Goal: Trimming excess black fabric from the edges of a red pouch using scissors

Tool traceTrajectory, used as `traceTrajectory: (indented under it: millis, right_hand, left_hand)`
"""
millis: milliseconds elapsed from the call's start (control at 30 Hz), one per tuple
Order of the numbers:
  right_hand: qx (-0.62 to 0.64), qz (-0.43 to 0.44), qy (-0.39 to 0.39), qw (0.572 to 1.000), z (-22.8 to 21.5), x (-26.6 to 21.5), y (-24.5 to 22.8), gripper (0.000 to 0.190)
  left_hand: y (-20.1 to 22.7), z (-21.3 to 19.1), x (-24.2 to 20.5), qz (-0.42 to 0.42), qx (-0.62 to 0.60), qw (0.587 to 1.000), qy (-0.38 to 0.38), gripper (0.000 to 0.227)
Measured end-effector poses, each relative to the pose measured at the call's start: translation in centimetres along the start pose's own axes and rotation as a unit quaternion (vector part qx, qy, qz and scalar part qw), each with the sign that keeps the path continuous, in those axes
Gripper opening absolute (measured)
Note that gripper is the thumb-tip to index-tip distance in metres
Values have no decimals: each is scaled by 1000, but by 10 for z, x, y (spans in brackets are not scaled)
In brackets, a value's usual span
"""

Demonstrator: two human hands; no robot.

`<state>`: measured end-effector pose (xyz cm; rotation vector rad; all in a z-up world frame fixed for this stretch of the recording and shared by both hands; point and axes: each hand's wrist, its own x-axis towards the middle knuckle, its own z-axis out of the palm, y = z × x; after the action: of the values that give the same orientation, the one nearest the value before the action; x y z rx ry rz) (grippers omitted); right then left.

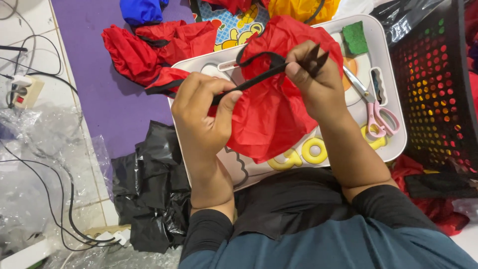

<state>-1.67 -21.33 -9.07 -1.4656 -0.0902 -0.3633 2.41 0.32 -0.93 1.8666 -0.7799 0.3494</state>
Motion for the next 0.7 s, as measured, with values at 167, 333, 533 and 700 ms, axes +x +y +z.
traceTrajectory:
  millis: [167,333,533,700]
  right_hand:
    - [89,41,11,995,-7,5,3,4]
    - [13,38,36,999,-17,13,4,4]
    - [-237,-65,-6,969,-14,14,-33,23]
    - [-197,-46,-87,976,-9,15,-48,42]
  left_hand:
    - [-10,7,5,-14,-8,999,-41,9]
    - [-21,12,7,-13,7,995,-97,22]
    - [-21,21,9,-7,46,998,-46,22]
    - [-23,26,8,44,85,995,19,23]
